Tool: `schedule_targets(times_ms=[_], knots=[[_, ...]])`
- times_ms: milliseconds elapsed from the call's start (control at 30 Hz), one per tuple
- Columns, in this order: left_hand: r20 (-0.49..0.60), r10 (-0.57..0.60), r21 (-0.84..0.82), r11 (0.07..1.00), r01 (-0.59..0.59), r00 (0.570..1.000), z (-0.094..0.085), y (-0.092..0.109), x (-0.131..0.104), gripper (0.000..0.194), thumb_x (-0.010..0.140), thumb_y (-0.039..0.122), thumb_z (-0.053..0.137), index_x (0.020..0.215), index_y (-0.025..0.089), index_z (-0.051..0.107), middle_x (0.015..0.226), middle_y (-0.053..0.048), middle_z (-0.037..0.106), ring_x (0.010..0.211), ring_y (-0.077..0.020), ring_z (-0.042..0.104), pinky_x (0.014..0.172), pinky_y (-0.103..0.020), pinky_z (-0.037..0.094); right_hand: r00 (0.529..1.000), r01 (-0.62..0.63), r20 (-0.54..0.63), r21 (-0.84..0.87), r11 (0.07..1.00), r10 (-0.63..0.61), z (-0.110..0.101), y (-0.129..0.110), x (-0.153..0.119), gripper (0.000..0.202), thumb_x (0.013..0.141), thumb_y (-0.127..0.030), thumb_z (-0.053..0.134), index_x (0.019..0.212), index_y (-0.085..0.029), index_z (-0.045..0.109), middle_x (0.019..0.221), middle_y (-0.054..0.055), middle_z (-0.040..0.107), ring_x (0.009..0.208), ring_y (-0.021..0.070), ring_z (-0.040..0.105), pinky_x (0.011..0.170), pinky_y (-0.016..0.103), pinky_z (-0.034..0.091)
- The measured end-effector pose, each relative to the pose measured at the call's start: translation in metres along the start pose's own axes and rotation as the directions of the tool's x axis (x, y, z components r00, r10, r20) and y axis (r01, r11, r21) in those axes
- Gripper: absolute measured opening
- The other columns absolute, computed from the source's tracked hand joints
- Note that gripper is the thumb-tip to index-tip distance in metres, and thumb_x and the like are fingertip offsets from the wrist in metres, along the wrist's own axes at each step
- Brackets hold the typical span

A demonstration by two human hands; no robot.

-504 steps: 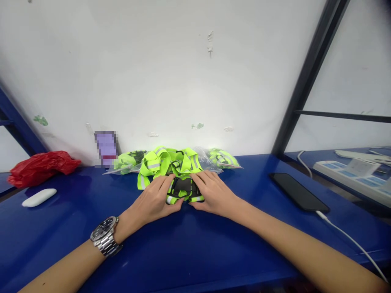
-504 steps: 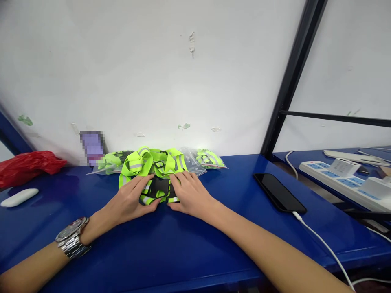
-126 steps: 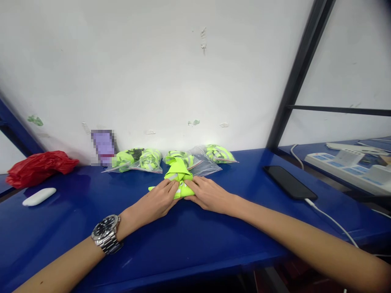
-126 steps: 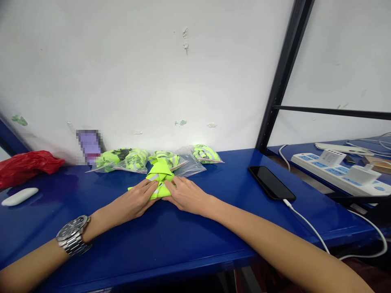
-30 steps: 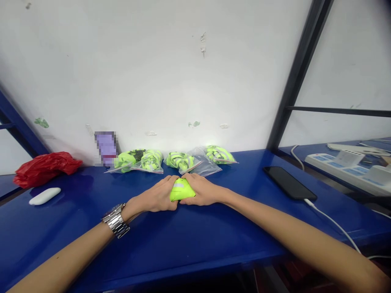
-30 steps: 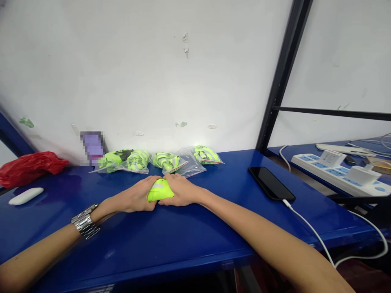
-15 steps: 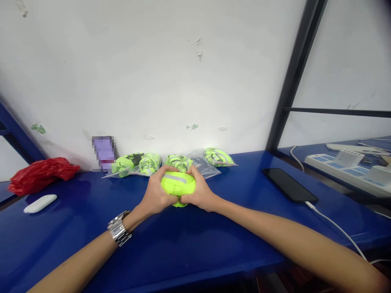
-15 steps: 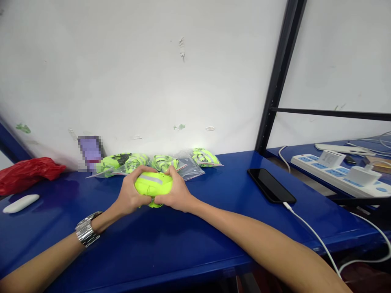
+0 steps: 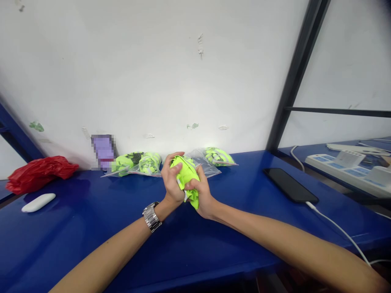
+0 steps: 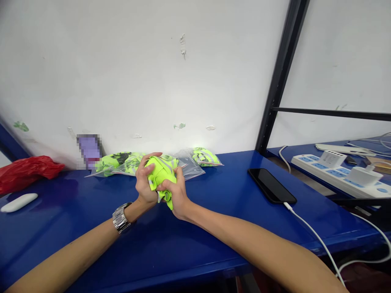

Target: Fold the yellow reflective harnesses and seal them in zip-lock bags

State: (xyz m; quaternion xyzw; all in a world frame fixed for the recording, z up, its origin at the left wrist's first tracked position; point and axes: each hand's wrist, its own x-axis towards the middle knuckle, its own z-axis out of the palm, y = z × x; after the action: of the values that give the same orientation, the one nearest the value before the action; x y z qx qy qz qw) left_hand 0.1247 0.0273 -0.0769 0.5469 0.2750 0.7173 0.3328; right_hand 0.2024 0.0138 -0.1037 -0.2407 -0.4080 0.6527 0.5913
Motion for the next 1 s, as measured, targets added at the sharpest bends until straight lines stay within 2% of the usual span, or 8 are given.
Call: schedule_targets(times_ms=[67, 167, 333, 467, 633, 733, 867, 1000], knots=[[-0.002, 0.000, -0.021, 1.000, 0.000, 1.000, -0.004, -0.002, 0.003, 0.030, 0.079, 0.036, 0.044, 0.098, 0.017, 0.060, 0.076, -0.002, 0.055, 0.065, -0.0156, 0.052, 0.059, -0.026, 0.042, 1.000, 0.011, 0.016, -0.008, 1.000, -0.011, 0.000, 0.002, 0.001, 0.049, 0.056, -0.020, 0.063, 0.094, -0.027, 0.033, 0.072, -0.007, 0.053, 0.053, 0.0109, 0.051, 0.042, 0.019, 0.040], [0.008, 0.047, 0.031, 0.998, -0.047, 0.999, -0.012, -0.004, 0.004, 0.029, 0.080, 0.035, 0.047, 0.096, 0.016, 0.061, 0.081, -0.004, 0.057, 0.070, -0.0160, 0.053, 0.063, -0.026, 0.042, 0.998, 0.012, 0.066, 0.031, 0.999, -0.014, 0.003, 0.002, 0.000, 0.053, 0.058, -0.023, 0.070, 0.101, -0.026, 0.040, 0.092, -0.002, 0.060, 0.082, 0.0166, 0.062, 0.066, 0.025, 0.052], [0.042, 0.122, 0.119, 0.985, -0.126, 0.992, -0.020, -0.005, -0.001, 0.035, 0.083, 0.039, 0.044, 0.104, 0.016, 0.059, 0.089, -0.006, 0.061, 0.078, -0.0195, 0.057, 0.072, -0.031, 0.046, 0.970, -0.009, 0.245, 0.005, 1.000, 0.008, 0.007, -0.004, -0.006, 0.068, 0.064, -0.030, 0.078, 0.123, -0.024, 0.045, 0.119, 0.005, 0.060, 0.111, 0.0217, 0.058, 0.093, 0.032, 0.050], [0.058, 0.184, 0.149, 0.970, -0.191, 0.981, -0.023, -0.010, -0.002, 0.036, 0.084, 0.042, 0.041, 0.108, 0.018, 0.053, 0.096, -0.007, 0.060, 0.084, -0.0211, 0.058, 0.077, -0.034, 0.048, 0.966, 0.010, 0.257, -0.021, 1.000, -0.005, 0.009, -0.006, -0.008, 0.074, 0.063, -0.027, 0.081, 0.127, -0.026, 0.044, 0.121, 0.005, 0.061, 0.112, 0.0219, 0.059, 0.096, 0.035, 0.050], [0.050, 0.237, 0.350, 0.906, -0.240, 0.970, -0.028, -0.018, 0.001, 0.047, 0.088, 0.054, 0.031, 0.115, 0.020, 0.051, 0.111, -0.010, 0.057, 0.101, -0.0258, 0.056, 0.088, -0.041, 0.046, 0.976, 0.095, 0.199, -0.030, 0.995, -0.087, 0.009, -0.006, -0.007, 0.066, 0.064, -0.027, 0.081, 0.120, -0.024, 0.048, 0.115, 0.004, 0.063, 0.108, 0.0212, 0.062, 0.097, 0.036, 0.049], [0.082, 0.245, 0.377, 0.890, -0.257, 0.966, -0.030, -0.016, 0.005, 0.051, 0.091, 0.055, 0.027, 0.121, 0.021, 0.050, 0.119, -0.010, 0.055, 0.110, -0.0264, 0.053, 0.094, -0.042, 0.043, 0.978, 0.150, 0.161, -0.079, 0.986, -0.135, 0.006, -0.009, -0.004, 0.061, 0.063, -0.027, 0.082, 0.115, -0.024, 0.050, 0.111, 0.004, 0.064, 0.103, 0.0212, 0.063, 0.093, 0.037, 0.051], [0.201, 0.165, 0.414, 0.879, -0.236, 0.966, -0.028, -0.010, 0.009, 0.051, 0.095, 0.054, 0.026, 0.133, 0.025, 0.046, 0.132, -0.008, 0.050, 0.122, -0.0246, 0.046, 0.105, -0.042, 0.034, 0.972, 0.227, 0.095, -0.164, 0.960, -0.213, -0.002, -0.014, 0.002, 0.060, 0.061, -0.028, 0.082, 0.111, -0.024, 0.050, 0.104, 0.005, 0.064, 0.095, 0.0218, 0.064, 0.083, 0.037, 0.055], [0.225, 0.010, 0.354, 0.931, -0.091, 0.974, -0.023, -0.014, 0.013, 0.054, 0.095, 0.057, 0.028, 0.142, 0.032, 0.034, 0.145, -0.004, 0.041, 0.131, -0.0217, 0.040, 0.106, -0.038, 0.037, 0.964, 0.267, 0.072, -0.299, 0.916, -0.258, -0.015, -0.013, 0.011, 0.067, 0.063, -0.034, 0.080, 0.119, -0.022, 0.043, 0.104, 0.008, 0.062, 0.092, 0.0235, 0.063, 0.078, 0.039, 0.055]])
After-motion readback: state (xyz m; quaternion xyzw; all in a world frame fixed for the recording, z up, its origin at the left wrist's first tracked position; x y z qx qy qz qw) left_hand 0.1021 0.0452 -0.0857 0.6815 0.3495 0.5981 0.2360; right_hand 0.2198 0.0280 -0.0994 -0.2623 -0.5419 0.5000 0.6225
